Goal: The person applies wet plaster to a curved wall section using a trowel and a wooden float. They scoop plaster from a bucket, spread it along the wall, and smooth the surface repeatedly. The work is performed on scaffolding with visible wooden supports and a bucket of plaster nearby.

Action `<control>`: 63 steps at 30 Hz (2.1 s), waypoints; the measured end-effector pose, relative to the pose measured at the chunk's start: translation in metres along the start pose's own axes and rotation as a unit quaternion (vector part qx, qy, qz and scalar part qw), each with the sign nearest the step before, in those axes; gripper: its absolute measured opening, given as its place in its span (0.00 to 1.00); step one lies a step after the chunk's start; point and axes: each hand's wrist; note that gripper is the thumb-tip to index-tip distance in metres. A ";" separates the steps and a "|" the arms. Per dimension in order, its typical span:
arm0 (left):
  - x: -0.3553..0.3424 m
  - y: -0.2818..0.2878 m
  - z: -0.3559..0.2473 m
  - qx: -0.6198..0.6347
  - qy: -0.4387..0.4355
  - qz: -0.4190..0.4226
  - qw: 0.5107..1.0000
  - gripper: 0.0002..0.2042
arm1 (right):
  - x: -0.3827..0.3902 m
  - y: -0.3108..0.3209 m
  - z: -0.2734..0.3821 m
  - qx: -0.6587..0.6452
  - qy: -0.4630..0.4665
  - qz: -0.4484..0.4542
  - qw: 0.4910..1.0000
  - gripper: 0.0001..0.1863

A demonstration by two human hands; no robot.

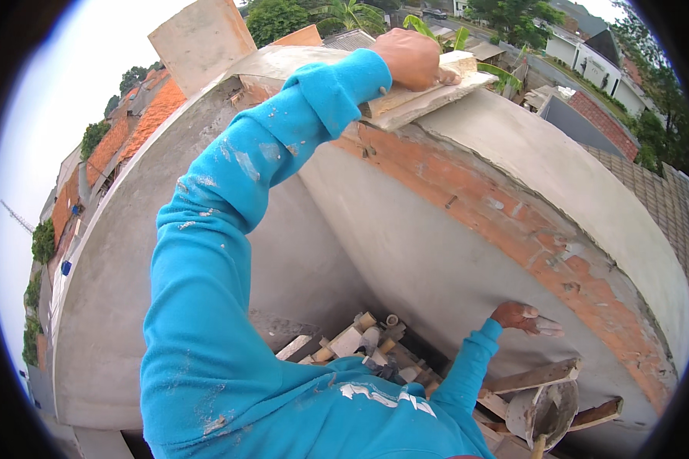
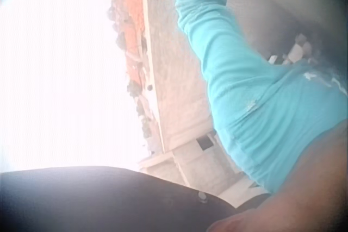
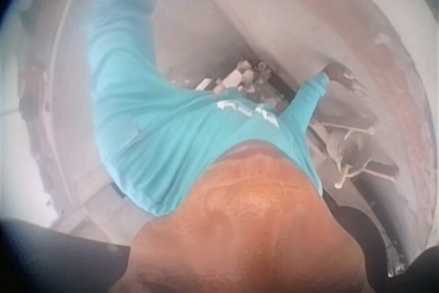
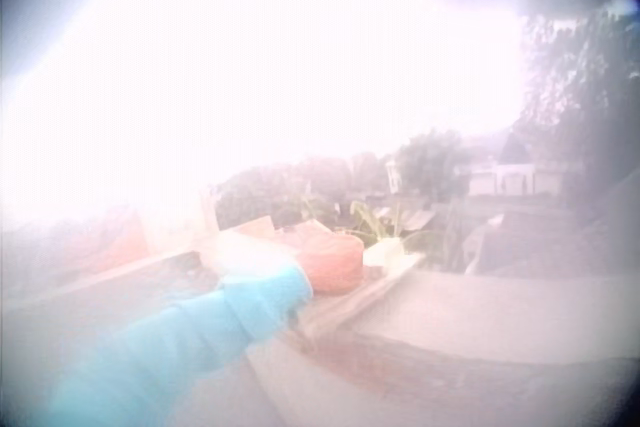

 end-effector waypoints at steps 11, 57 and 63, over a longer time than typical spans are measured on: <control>-0.017 0.032 0.036 -0.001 0.037 -0.019 0.999 0.22 | -0.009 0.003 0.004 -0.003 -0.001 -0.006 1.000 0.39; 0.088 0.015 -0.133 0.674 -0.156 -0.124 0.712 0.27 | -0.020 0.091 0.113 0.042 0.190 0.044 0.980 0.31; 0.236 -0.078 -0.044 0.860 0.084 -0.197 0.463 0.20 | 0.022 0.158 0.212 -0.187 0.066 0.416 0.888 0.25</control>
Point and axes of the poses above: each hand's wrist, its own x-axis away from the middle knuckle, its own y-axis out of the back of the hand, z = x × y, and after that the axes turned 5 degrees about x, right-handed
